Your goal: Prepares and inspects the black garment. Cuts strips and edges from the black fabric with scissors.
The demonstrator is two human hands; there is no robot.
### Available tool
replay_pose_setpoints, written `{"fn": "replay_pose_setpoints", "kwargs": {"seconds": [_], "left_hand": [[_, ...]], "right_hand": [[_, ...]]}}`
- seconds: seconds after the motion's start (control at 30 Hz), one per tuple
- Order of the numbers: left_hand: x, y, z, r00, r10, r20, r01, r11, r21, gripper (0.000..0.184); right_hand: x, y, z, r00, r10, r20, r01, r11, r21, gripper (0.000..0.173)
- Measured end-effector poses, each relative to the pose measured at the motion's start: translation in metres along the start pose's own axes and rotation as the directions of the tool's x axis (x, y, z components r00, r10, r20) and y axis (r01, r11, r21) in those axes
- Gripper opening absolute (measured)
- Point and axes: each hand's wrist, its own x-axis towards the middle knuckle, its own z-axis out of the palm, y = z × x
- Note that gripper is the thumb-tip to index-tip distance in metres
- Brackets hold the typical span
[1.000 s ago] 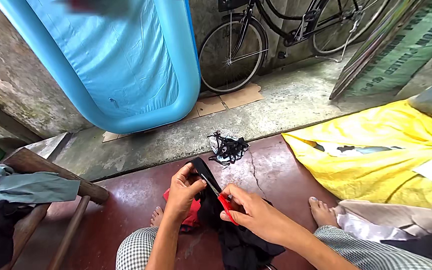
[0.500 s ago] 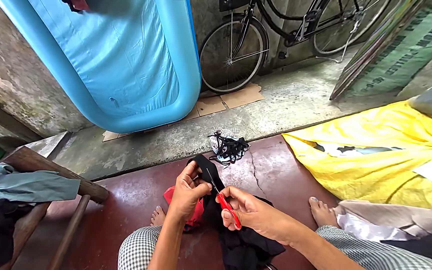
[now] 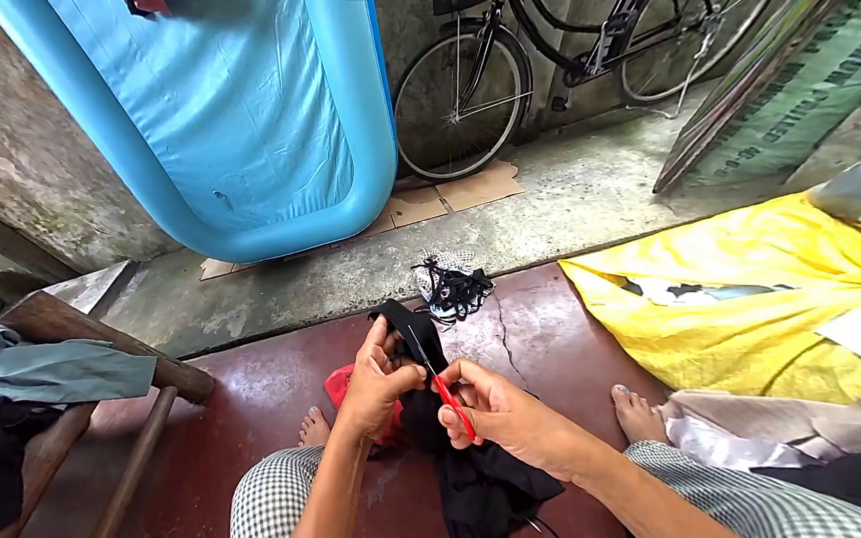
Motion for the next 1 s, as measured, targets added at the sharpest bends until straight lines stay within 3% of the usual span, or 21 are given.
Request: {"fn": "replay_pose_setpoints", "kwargs": {"seconds": [0.53,0.8,0.9,1.0], "left_hand": [[-0.004,-0.008,0.004,0.988,-0.021,0.152,0.006,0.995,0.099,0.09],[-0.005,-0.011,0.004,0.979,-0.042,0.198,0.024,0.995,0.094,0.098],[-0.004,-0.006,0.002,0.994,-0.047,0.101,0.033,0.99,0.139,0.078],[0.0,-0.004,0.0,0.997,-0.048,-0.053,0.056,0.987,0.148,0.038]], "right_hand": [[-0.002,-0.013,-0.012,0.999,0.044,0.029,-0.044,0.999,-0.011,0.04],[-0.001,-0.013,-0.012,0.998,0.035,-0.056,-0.038,0.998,-0.043,0.034],[0.0,-0.01,-0.012,0.997,0.045,-0.059,-0.05,0.995,-0.084,0.035],[0.0,-0.007,-0.011,0.996,0.05,-0.07,-0.061,0.985,-0.161,0.036]]}}
